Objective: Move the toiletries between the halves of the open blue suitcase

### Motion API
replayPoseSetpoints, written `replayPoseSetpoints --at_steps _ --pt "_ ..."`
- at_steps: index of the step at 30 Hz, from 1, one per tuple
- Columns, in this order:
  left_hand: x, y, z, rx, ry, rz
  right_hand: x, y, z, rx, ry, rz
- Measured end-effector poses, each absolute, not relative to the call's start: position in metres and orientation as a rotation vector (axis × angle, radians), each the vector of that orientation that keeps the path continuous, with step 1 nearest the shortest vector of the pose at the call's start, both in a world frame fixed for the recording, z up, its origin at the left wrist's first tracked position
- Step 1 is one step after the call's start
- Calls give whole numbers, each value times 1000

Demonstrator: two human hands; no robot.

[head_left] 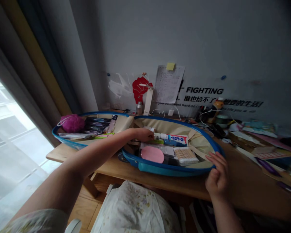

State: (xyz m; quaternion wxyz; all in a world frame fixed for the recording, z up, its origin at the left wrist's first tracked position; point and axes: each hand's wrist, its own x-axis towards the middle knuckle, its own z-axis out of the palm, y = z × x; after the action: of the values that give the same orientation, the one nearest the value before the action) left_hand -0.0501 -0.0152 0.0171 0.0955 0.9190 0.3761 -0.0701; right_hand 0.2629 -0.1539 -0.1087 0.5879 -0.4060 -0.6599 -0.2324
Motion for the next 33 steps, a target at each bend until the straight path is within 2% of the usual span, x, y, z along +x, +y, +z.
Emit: replayPoseSetpoints --at_steps 16,33 --pt "-52 -15 4 2822 1042 -5 258 -156 -105 -946 -1532 -535" --pt "-58 -20 2 2866 867 -72 261 -157 -108 -978 -1532 -516"
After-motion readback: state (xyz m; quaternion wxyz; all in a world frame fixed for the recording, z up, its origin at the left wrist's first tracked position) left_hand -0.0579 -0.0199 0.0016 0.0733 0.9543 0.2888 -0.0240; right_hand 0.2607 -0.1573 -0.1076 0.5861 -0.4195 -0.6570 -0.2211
